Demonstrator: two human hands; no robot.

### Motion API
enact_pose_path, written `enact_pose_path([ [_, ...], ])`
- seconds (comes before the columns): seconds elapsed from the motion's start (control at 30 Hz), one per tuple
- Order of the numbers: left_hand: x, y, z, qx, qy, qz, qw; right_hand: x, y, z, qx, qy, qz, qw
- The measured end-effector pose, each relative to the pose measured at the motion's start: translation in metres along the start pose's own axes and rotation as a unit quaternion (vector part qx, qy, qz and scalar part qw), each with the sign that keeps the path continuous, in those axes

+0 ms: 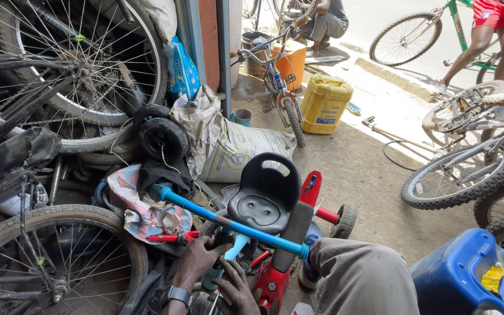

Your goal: Repairing a tricycle by assembling the front wheel and frame using a wrench and a metal bar

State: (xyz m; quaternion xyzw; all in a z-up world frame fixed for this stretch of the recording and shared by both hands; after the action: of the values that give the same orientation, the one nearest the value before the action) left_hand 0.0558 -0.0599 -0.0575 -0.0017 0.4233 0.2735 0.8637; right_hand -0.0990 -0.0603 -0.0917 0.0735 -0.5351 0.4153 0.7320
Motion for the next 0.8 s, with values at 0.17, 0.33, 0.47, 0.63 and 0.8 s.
enact_pose_path([
  [0.17, -0.002, -0.001, 0.002, -0.005, -0.001, -0.008, 1.0, 0.0, -0.002, -0.003, 0.028, -0.007, -0.042, 0.999],
  [0.33, 0.0, -0.003, 0.0, 0.001, 0.006, -0.003, 1.0, 0.019, -0.012, 0.013, 0.043, -0.027, -0.103, 0.993],
  [0.47, 0.002, -0.002, 0.001, 0.0, -0.006, -0.008, 1.0, 0.019, -0.009, 0.005, 0.046, 0.076, -0.088, 0.992],
  [0.63, -0.001, -0.004, -0.007, 0.036, -0.011, -0.03, 0.999, 0.022, -0.01, 0.005, 0.026, 0.089, -0.049, 0.995],
  [0.8, -0.007, 0.0, -0.003, 0.037, 0.015, -0.022, 0.999, 0.038, -0.019, 0.013, 0.025, 0.093, -0.066, 0.993],
])
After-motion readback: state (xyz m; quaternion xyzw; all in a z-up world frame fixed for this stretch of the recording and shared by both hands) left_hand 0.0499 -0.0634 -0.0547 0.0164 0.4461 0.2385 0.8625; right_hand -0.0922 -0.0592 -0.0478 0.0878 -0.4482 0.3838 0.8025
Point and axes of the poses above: each hand's wrist, its own y-axis away from the middle knuckle, its own z-axis out of the back of the hand, x = y × z, the point moved 9 cm from there along -y, towards the middle knuckle, and after that the axes turned 15 degrees about -z, right-handed, at the moved point
